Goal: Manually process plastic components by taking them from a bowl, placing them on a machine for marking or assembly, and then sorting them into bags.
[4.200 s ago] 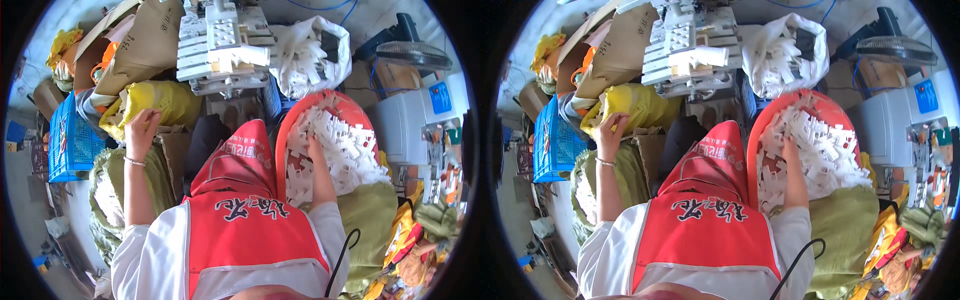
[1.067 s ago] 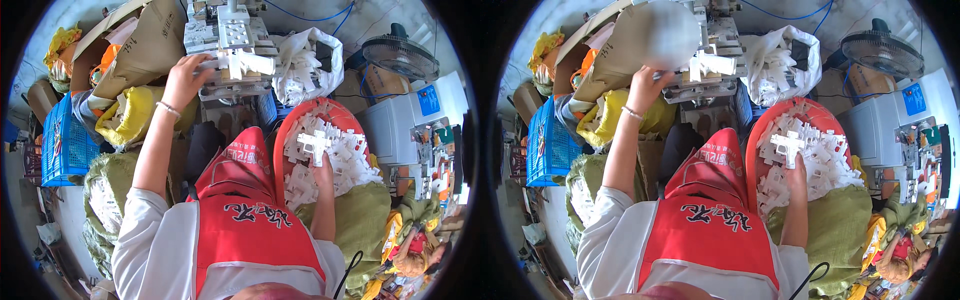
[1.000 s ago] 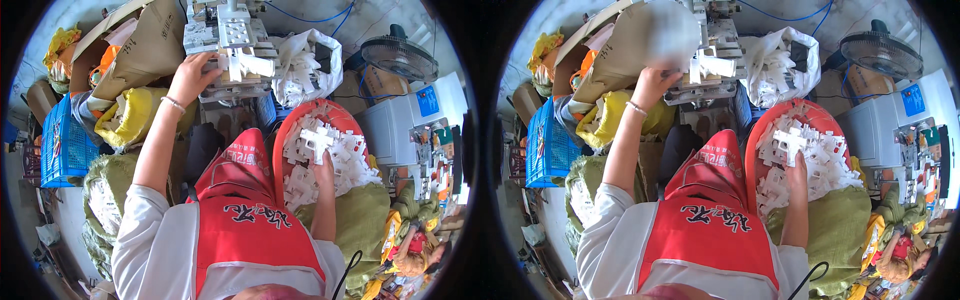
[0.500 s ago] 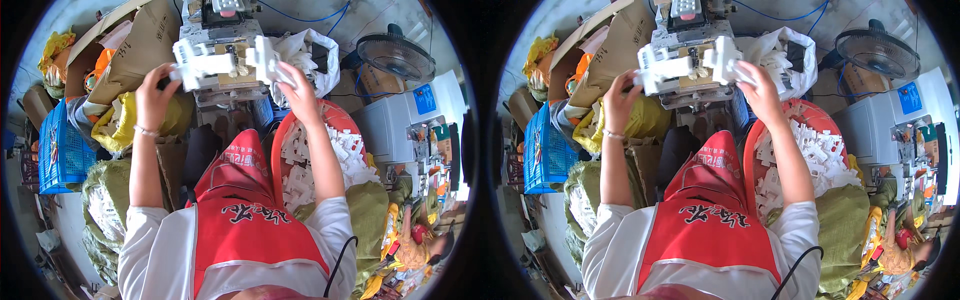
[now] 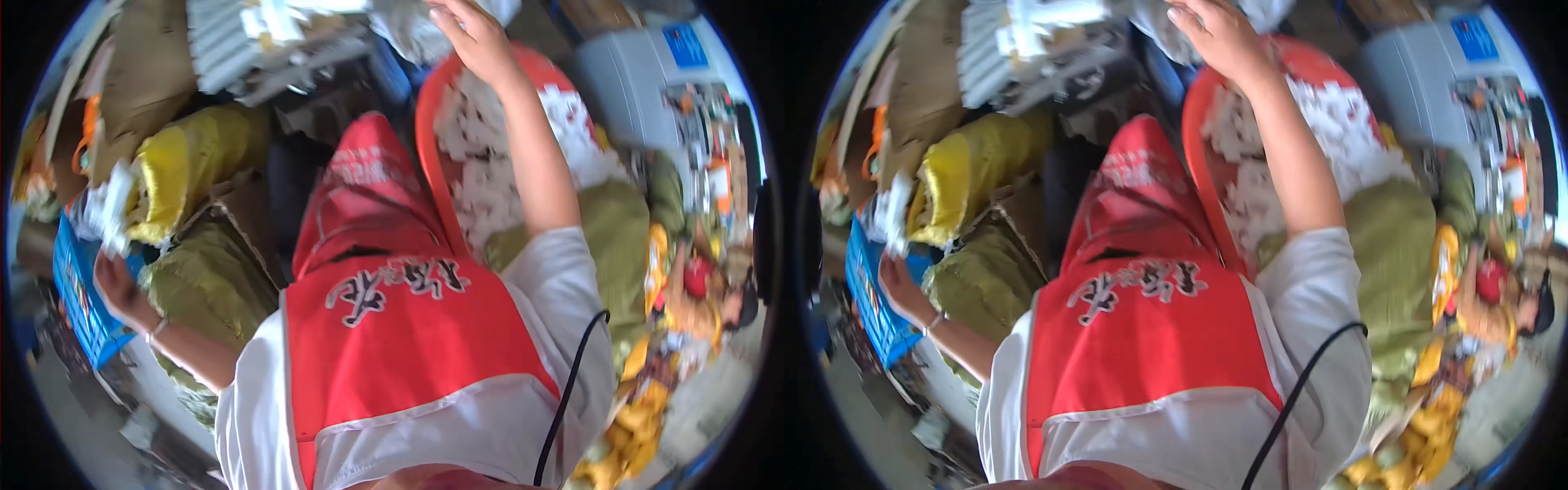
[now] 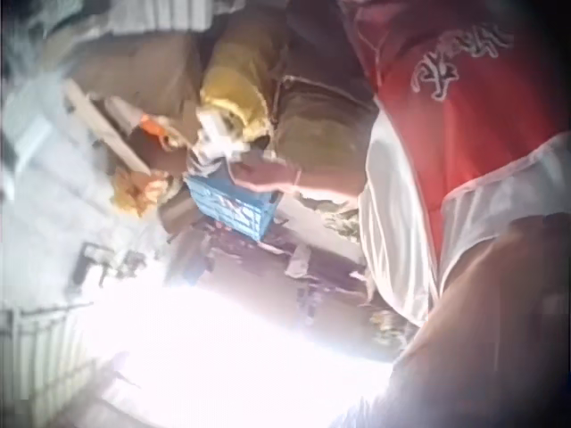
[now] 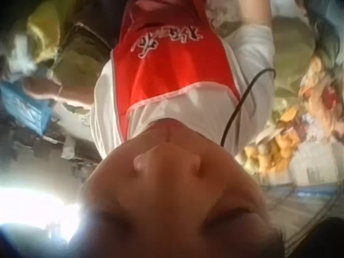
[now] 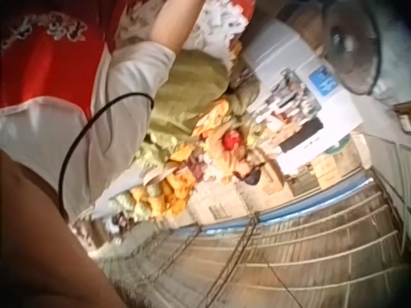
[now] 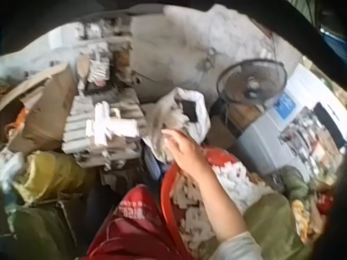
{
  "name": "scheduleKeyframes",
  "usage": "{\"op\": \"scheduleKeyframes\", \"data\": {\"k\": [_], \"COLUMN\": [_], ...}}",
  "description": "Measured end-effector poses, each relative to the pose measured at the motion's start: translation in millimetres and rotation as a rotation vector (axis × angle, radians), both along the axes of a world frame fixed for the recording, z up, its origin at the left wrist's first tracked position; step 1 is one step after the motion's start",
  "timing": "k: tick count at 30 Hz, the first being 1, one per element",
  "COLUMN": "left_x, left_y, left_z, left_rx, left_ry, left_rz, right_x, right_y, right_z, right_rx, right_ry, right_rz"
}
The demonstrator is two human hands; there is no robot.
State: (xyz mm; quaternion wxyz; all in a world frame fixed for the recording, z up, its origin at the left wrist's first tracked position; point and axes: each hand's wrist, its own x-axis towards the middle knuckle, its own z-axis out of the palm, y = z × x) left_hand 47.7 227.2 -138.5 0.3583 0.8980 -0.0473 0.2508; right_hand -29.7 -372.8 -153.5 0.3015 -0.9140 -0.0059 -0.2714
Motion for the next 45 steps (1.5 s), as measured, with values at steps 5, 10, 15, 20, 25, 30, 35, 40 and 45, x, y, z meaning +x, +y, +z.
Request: {"op": "scheduleKeyframes", "data": {"k": [5, 10, 15, 20, 25, 30, 35, 40, 45], "left_x": [-35.2, -60.7, -39.7, 6.2, 25.5, 45.7, 51.4, 73.0, 84.8], "left_y": [99.0, 164.0, 82.0, -8.3, -115.6, -192.8, -251.9, -280.4, -297.9], "left_z": [22.7, 18.9, 24.2, 26.4, 9.7, 18.7, 43.1, 37.3, 33.0], "left_rx": [0.364, 0.448, 0.119, 0.119, -0.067, -0.237, -0.012, 0.148, 0.201], "left_ry": [0.054, 0.077, -0.033, 0.039, 0.029, -0.01, -0.12, -0.169, -0.154], "left_rz": [0.186, 0.389, 0.212, -0.026, -0.247, -0.574, -0.608, -0.724, -0.76], "right_x": [-130.8, -228.0, -233.8, -257.6, -226.0, -213.5, -177.0, -160.5, -153.9], "right_y": [-73.0, -49.2, -11.9, -61.2, -40.4, -50.8, -22.5, -4.2, 3.4], "right_z": [-151.6, -231.2, -231.4, -288.9, -200.7, -184.9, -137.0, -111.1, -103.0], "right_rx": [0.023, -0.212, -0.446, -0.017, 0.258, 1.108, 1.449, 1.418, 1.363], "right_ry": [0.8, 1.177, 1.346, 0.873, 0.802, 0.516, 0.172, 0.178, 0.219], "right_rz": [-0.129, -0.081, -0.129, -0.059, -0.285, -0.361, -0.088, -0.006, 0.033]}}
